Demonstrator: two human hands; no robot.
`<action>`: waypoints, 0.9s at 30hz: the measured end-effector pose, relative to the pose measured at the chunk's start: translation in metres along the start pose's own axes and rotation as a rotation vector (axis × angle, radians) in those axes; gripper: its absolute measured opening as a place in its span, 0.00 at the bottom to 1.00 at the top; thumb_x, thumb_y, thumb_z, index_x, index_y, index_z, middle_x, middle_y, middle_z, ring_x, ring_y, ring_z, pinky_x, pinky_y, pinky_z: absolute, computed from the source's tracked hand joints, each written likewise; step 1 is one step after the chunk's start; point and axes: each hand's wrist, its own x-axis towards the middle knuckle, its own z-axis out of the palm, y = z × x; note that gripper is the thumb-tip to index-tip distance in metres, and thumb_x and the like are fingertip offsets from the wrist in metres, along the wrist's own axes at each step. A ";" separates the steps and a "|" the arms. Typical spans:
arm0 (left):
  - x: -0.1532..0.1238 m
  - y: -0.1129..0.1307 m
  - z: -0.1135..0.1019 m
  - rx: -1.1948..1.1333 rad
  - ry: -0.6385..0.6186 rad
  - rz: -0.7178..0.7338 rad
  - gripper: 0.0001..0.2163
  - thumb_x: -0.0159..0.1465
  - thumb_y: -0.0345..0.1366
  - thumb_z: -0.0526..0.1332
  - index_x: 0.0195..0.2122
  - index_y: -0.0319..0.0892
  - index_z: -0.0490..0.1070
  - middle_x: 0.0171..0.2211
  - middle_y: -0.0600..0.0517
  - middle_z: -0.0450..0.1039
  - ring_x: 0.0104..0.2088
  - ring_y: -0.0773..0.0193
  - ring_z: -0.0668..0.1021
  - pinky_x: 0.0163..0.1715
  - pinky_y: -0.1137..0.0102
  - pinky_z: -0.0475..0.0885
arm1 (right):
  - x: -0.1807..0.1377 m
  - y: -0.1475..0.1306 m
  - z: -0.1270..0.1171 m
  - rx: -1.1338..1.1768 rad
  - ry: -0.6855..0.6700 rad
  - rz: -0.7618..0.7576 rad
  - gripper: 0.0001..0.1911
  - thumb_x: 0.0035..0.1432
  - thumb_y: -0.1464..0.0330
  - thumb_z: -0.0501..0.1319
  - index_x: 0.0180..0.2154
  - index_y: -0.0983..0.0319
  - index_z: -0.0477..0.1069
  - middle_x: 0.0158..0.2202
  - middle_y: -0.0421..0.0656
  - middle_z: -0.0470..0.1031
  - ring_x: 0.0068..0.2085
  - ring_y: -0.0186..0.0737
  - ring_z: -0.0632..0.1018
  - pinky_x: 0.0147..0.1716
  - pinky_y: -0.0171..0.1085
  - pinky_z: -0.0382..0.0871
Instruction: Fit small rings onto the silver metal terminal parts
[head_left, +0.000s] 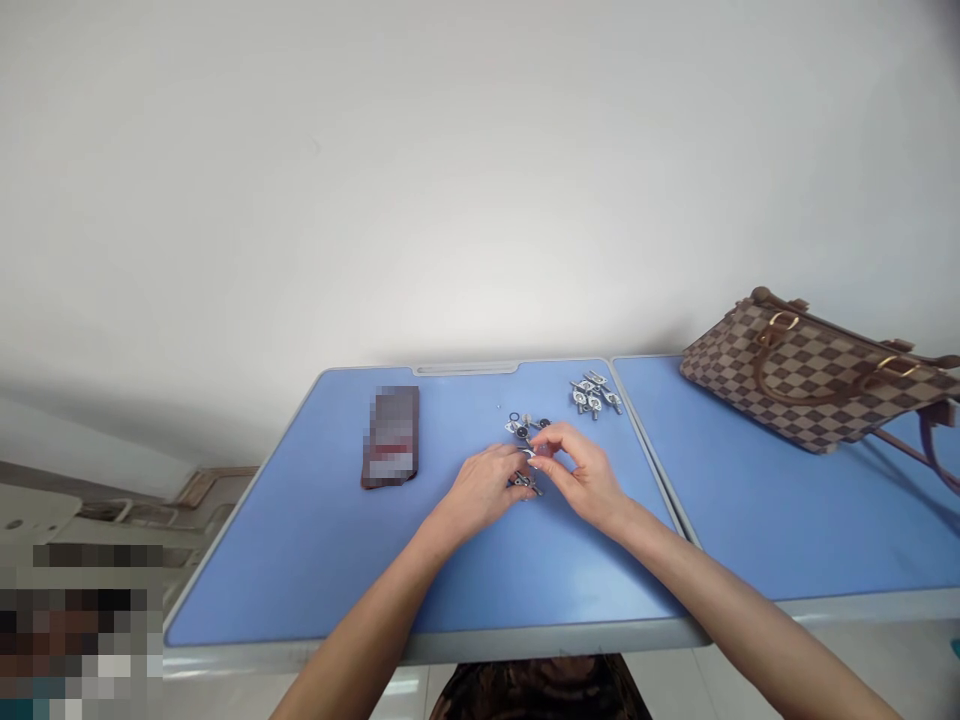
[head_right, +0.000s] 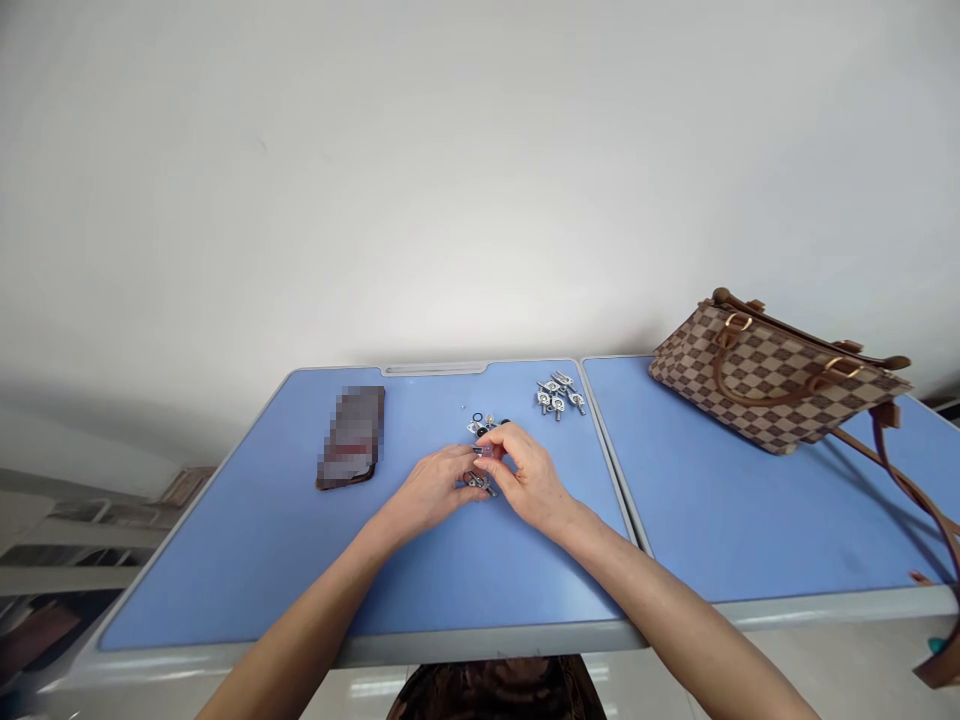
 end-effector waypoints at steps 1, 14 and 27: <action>0.000 0.000 0.000 -0.001 -0.002 -0.003 0.05 0.61 0.38 0.63 0.37 0.45 0.73 0.37 0.54 0.74 0.41 0.59 0.75 0.38 0.69 0.68 | 0.000 0.000 0.000 0.011 0.016 -0.010 0.05 0.62 0.69 0.58 0.41 0.58 0.69 0.36 0.42 0.73 0.36 0.39 0.74 0.40 0.41 0.70; 0.000 0.001 -0.001 0.003 0.003 -0.022 0.06 0.60 0.38 0.65 0.37 0.44 0.72 0.38 0.54 0.75 0.40 0.60 0.76 0.38 0.69 0.69 | 0.002 0.003 -0.004 -0.072 -0.042 -0.030 0.12 0.65 0.69 0.54 0.48 0.57 0.69 0.37 0.44 0.73 0.38 0.40 0.74 0.42 0.41 0.71; 0.001 0.004 -0.002 0.018 0.005 -0.047 0.06 0.62 0.39 0.62 0.37 0.43 0.72 0.38 0.52 0.74 0.39 0.59 0.76 0.39 0.67 0.70 | 0.001 0.000 -0.005 -0.111 -0.077 -0.086 0.13 0.66 0.69 0.52 0.49 0.56 0.70 0.40 0.46 0.73 0.40 0.41 0.74 0.41 0.42 0.72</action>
